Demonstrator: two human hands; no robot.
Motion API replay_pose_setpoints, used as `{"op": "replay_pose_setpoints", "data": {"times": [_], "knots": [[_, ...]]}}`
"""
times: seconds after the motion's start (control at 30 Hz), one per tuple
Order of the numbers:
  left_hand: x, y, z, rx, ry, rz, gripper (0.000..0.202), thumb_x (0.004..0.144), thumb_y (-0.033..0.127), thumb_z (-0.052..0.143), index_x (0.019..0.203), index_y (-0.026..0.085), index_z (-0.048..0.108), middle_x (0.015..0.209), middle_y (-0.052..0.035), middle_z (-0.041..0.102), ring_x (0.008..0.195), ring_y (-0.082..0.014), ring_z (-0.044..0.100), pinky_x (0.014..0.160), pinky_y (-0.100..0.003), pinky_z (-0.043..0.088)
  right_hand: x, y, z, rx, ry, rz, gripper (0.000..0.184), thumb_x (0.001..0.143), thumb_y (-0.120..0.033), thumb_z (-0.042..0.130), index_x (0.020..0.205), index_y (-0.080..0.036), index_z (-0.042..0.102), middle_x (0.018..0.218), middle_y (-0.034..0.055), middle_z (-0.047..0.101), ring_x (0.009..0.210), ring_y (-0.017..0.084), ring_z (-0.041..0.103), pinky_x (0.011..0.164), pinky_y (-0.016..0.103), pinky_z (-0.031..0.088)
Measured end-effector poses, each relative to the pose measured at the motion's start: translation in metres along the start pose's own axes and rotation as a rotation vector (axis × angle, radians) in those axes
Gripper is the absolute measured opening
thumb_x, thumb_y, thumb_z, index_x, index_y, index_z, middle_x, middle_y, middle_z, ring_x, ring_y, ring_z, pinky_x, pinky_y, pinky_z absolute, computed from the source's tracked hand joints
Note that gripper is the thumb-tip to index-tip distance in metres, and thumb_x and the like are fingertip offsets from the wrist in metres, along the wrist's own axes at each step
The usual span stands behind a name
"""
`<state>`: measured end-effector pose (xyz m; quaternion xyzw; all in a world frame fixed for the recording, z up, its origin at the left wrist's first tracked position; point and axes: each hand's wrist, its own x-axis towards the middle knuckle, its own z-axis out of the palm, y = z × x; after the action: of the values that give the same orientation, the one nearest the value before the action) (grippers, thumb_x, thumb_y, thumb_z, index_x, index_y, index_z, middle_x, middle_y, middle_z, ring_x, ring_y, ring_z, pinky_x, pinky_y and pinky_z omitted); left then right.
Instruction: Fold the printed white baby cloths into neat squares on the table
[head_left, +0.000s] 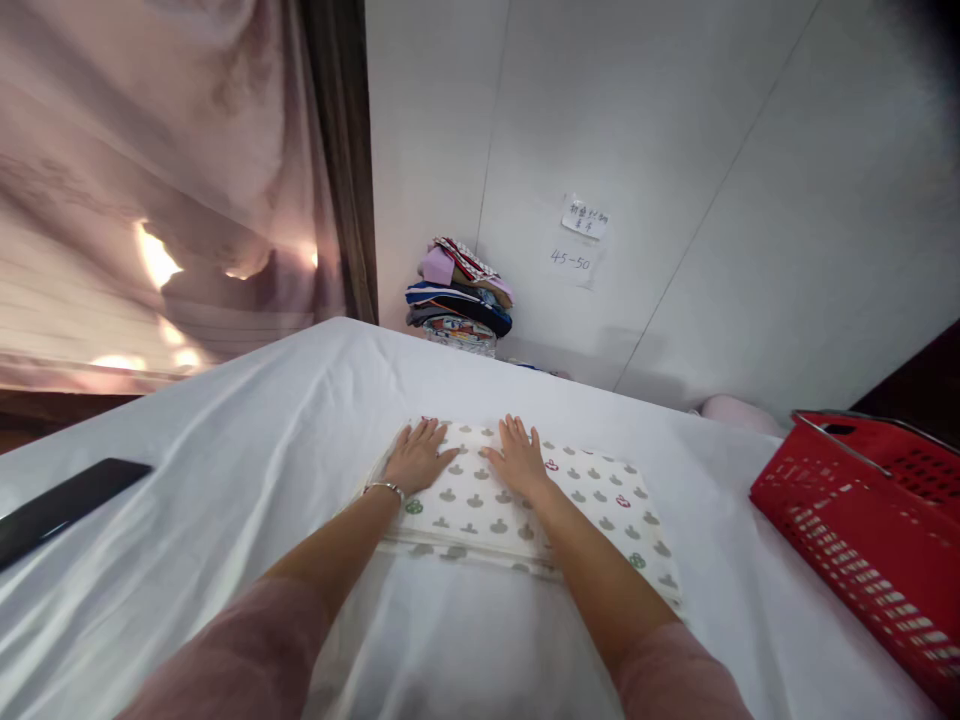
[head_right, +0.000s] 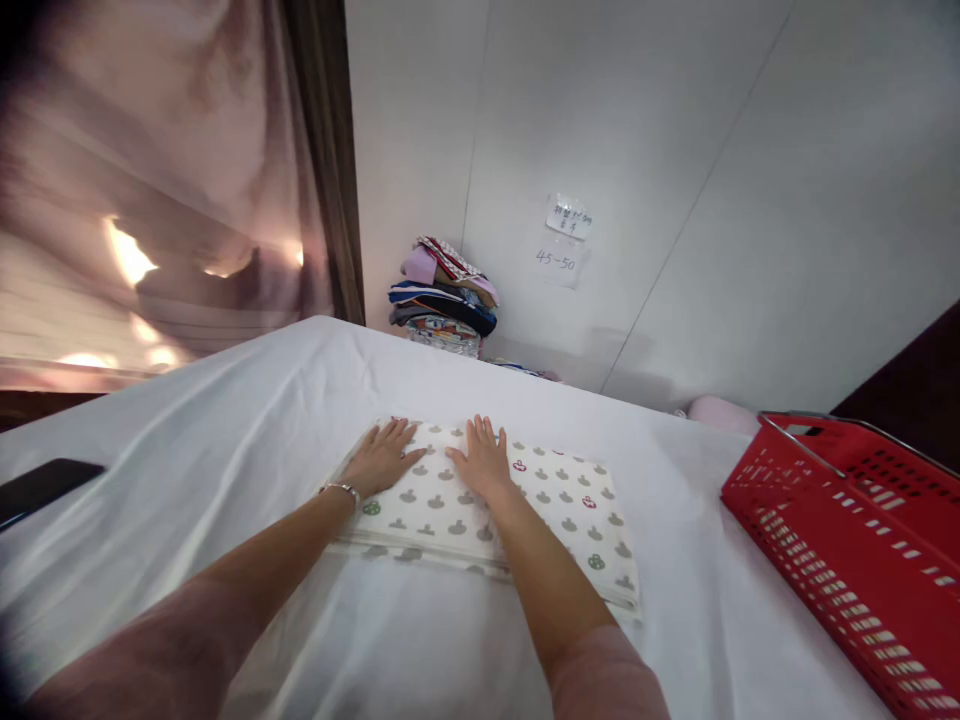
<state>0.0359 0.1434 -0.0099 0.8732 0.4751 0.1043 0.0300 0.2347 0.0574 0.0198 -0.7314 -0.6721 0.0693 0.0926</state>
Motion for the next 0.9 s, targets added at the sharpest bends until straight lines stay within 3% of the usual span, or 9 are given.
{"op": "replay_pose_setpoints", "data": {"times": [0.2,0.4,0.57,0.73,0.83,0.9], "knots": [[-0.001,-0.002,0.0,0.036,0.037,0.022,0.061,0.089,0.054,0.03,0.138,0.017,0.036,0.148,-0.0102,0.03,0.138,-0.0253,0.019,0.111,-0.047,0.014,0.006,0.008,0.023,0.041,-0.066,0.03,0.071,0.09,-0.057,0.021,0.145,-0.013,0.018,0.152,0.0075,0.011,0.14,0.021,0.003,0.11,0.045,-0.003],[0.007,0.017,-0.021,0.04,-0.134,0.011,0.053,0.09,0.05,0.031,0.135,0.024,0.041,0.149,-0.0107,0.026,0.138,-0.0278,0.018,0.106,-0.054,0.02,0.005,0.009,0.022,0.05,-0.052,0.028,0.071,0.09,-0.058,0.022,0.145,-0.014,0.018,0.152,0.0082,0.011,0.14,0.022,0.004,0.11,0.046,-0.001],[0.006,0.046,-0.012,0.084,-0.004,0.118,0.053,0.09,0.048,0.031,0.134,0.022,0.043,0.148,-0.0097,0.029,0.137,-0.0288,0.02,0.107,-0.054,0.016,0.006,0.011,0.022,0.075,0.021,-0.01,0.067,0.091,-0.057,0.027,0.143,-0.015,0.023,0.151,0.0104,0.017,0.139,0.023,0.009,0.11,0.048,0.003],[0.002,0.046,-0.002,0.085,0.001,0.154,0.055,0.089,0.046,0.028,0.137,0.021,0.04,0.148,-0.0097,0.03,0.136,-0.0302,0.022,0.105,-0.055,0.019,0.006,0.015,0.017,0.1,0.024,-0.073,0.057,0.092,-0.051,0.029,0.139,-0.018,0.03,0.15,0.0095,0.022,0.139,0.023,0.013,0.11,0.049,0.009],[0.004,0.044,-0.004,0.058,-0.012,0.143,0.055,0.089,0.046,0.027,0.136,0.021,0.04,0.148,-0.009,0.03,0.137,-0.0296,0.021,0.105,-0.055,0.019,-0.009,0.034,0.008,0.11,-0.001,-0.103,0.057,0.092,-0.052,0.031,0.137,-0.018,0.033,0.15,0.0095,0.023,0.138,0.024,0.013,0.109,0.05,0.01],[0.005,0.044,-0.004,0.044,-0.032,0.131,0.056,0.089,0.047,0.025,0.137,0.022,0.04,0.149,-0.0078,0.028,0.138,-0.0288,0.019,0.106,-0.055,0.018,-0.028,0.058,-0.001,0.089,-0.012,-0.064,0.059,0.091,-0.054,0.03,0.138,-0.019,0.032,0.15,0.0093,0.023,0.139,0.023,0.013,0.11,0.049,0.007]]}}
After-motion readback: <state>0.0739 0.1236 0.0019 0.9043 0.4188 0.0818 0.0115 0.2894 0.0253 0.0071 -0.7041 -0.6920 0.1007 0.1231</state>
